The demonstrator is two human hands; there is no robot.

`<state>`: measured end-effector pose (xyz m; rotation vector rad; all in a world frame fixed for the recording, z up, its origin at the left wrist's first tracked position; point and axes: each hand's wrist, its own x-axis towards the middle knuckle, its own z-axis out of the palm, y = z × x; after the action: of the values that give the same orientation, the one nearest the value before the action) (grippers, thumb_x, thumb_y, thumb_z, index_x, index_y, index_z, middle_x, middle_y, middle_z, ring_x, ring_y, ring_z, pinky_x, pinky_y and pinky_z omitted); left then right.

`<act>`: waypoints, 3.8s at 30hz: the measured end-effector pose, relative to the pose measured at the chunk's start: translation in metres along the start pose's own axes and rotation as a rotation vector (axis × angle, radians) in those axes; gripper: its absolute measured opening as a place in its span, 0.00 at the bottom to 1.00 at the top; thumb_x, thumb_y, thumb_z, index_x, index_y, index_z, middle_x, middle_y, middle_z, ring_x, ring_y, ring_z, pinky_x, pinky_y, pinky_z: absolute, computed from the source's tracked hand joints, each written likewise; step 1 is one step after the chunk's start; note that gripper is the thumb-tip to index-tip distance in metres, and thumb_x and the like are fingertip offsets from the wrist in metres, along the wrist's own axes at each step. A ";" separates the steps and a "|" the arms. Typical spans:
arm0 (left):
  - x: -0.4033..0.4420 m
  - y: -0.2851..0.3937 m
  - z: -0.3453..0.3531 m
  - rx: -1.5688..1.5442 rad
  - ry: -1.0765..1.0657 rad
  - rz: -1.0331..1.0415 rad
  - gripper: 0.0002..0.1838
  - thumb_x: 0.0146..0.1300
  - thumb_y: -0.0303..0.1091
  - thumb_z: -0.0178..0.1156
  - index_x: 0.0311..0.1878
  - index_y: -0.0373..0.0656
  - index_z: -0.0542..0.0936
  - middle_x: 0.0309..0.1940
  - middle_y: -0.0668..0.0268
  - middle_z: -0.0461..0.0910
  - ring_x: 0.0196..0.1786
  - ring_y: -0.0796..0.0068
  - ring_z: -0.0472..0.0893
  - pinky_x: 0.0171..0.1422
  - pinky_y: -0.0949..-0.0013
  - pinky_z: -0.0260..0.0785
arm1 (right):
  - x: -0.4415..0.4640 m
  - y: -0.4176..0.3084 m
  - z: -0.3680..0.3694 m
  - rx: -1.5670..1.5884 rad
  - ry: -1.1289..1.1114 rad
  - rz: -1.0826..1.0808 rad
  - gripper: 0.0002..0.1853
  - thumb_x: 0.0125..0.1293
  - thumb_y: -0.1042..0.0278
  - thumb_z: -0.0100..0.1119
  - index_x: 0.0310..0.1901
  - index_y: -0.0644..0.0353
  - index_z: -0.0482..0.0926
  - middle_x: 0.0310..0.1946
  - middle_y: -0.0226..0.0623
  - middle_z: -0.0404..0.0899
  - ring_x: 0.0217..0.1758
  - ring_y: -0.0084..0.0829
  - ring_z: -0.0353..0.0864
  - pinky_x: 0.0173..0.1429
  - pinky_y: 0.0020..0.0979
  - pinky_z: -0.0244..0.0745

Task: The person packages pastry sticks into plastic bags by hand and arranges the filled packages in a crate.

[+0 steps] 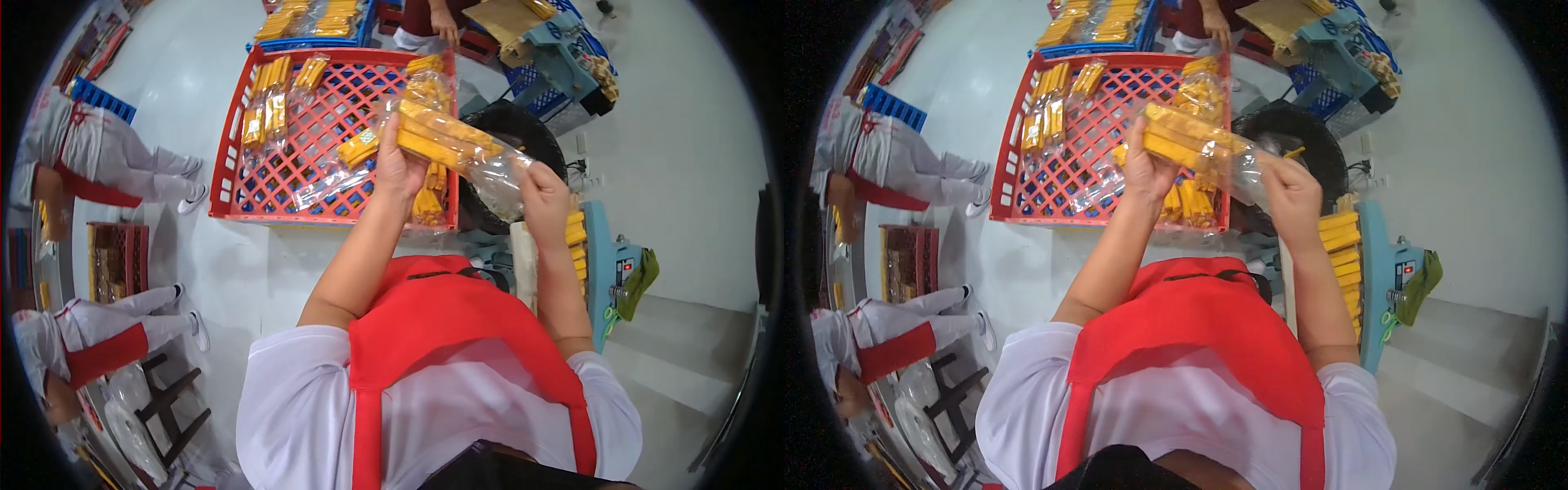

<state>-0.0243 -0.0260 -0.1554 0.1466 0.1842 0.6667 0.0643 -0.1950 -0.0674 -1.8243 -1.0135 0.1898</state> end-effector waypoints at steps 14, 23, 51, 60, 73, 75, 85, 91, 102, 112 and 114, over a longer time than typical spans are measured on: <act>-0.015 -0.017 0.003 0.153 -0.103 0.026 0.22 0.59 0.41 0.52 0.54 0.41 0.64 0.51 0.61 0.70 0.55 0.66 0.69 0.61 0.60 0.58 | -0.009 -0.026 0.003 0.523 -0.144 0.438 0.20 0.56 0.75 0.56 0.51 0.64 0.70 0.37 0.34 0.77 0.24 0.18 0.73 0.30 0.16 0.68; -0.019 -0.033 -0.004 0.132 -0.077 0.065 0.20 0.59 0.39 0.51 0.51 0.37 0.66 0.47 0.61 0.71 0.52 0.66 0.71 0.59 0.61 0.61 | -0.017 0.001 0.002 0.662 -0.027 0.496 0.15 0.58 0.73 0.53 0.48 0.66 0.72 0.20 0.26 0.72 0.15 0.11 0.60 0.17 0.13 0.55; -0.013 0.015 0.000 -0.074 0.122 -0.027 0.21 0.60 0.46 0.45 0.50 0.42 0.68 0.49 0.59 0.71 0.54 0.59 0.68 0.57 0.50 0.60 | 0.015 -0.031 0.015 0.471 -0.267 0.200 0.18 0.56 0.79 0.54 0.50 0.70 0.68 0.37 0.34 0.76 0.36 0.17 0.74 0.40 0.19 0.70; -0.012 0.013 0.010 -0.062 0.157 0.058 0.19 0.59 0.43 0.50 0.48 0.41 0.69 0.47 0.61 0.73 0.51 0.64 0.71 0.58 0.57 0.61 | 0.011 -0.032 0.003 0.167 -0.212 0.175 0.18 0.51 0.77 0.58 0.46 0.67 0.72 0.36 0.32 0.73 0.36 0.18 0.72 0.38 0.20 0.68; -0.015 0.019 0.010 0.015 0.128 0.124 0.21 0.60 0.44 0.49 0.50 0.39 0.68 0.49 0.59 0.71 0.53 0.61 0.70 0.59 0.56 0.60 | 0.004 -0.030 0.017 -0.223 -0.041 -0.109 0.18 0.46 0.74 0.60 0.42 0.67 0.74 0.35 0.42 0.72 0.38 0.38 0.73 0.44 0.30 0.67; -0.015 0.021 0.011 0.012 0.146 0.141 0.21 0.60 0.45 0.49 0.50 0.39 0.68 0.48 0.59 0.71 0.52 0.62 0.70 0.59 0.57 0.61 | 0.005 -0.032 0.023 -0.140 -0.033 -0.098 0.18 0.47 0.75 0.59 0.43 0.68 0.74 0.36 0.41 0.73 0.38 0.36 0.74 0.43 0.28 0.68; -0.018 0.024 0.017 -0.040 0.152 0.039 0.23 0.60 0.48 0.49 0.51 0.41 0.66 0.49 0.60 0.71 0.53 0.60 0.70 0.58 0.52 0.60 | 0.011 -0.045 0.024 0.573 -0.145 0.178 0.14 0.55 0.79 0.53 0.45 0.71 0.69 0.37 0.39 0.76 0.40 0.21 0.75 0.43 0.21 0.71; -0.021 0.025 0.017 -0.066 0.174 0.043 0.22 0.59 0.49 0.46 0.51 0.44 0.68 0.49 0.61 0.70 0.54 0.59 0.68 0.59 0.49 0.57 | 0.011 -0.045 0.014 0.630 -0.148 0.222 0.16 0.57 0.79 0.52 0.47 0.70 0.65 0.39 0.40 0.75 0.40 0.22 0.75 0.45 0.22 0.71; -0.026 0.005 0.002 -0.067 0.172 -0.090 0.23 0.60 0.49 0.45 0.52 0.42 0.67 0.51 0.59 0.69 0.54 0.60 0.69 0.57 0.52 0.60 | 0.019 -0.056 0.005 0.512 -0.204 0.274 0.20 0.57 0.79 0.51 0.52 0.70 0.61 0.42 0.43 0.74 0.44 0.24 0.74 0.46 0.22 0.71; -0.037 0.006 0.019 -0.025 0.102 0.008 0.21 0.62 0.47 0.44 0.51 0.42 0.67 0.50 0.60 0.70 0.54 0.62 0.70 0.58 0.55 0.61 | -0.005 -0.041 0.026 0.736 -0.125 0.142 0.31 0.56 0.83 0.50 0.60 0.64 0.50 0.49 0.43 0.68 0.51 0.28 0.70 0.52 0.27 0.68; -0.040 0.001 0.024 -0.021 0.089 0.023 0.21 0.62 0.46 0.44 0.51 0.42 0.67 0.50 0.60 0.70 0.54 0.62 0.70 0.58 0.55 0.61 | -0.008 -0.039 0.029 0.679 -0.117 0.127 0.32 0.55 0.84 0.51 0.60 0.63 0.50 0.49 0.43 0.68 0.51 0.28 0.70 0.52 0.27 0.68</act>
<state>-0.0508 -0.0517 -0.1271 0.0988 0.2609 0.6981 0.0225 -0.1750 -0.0522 -1.2607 -0.7809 0.6424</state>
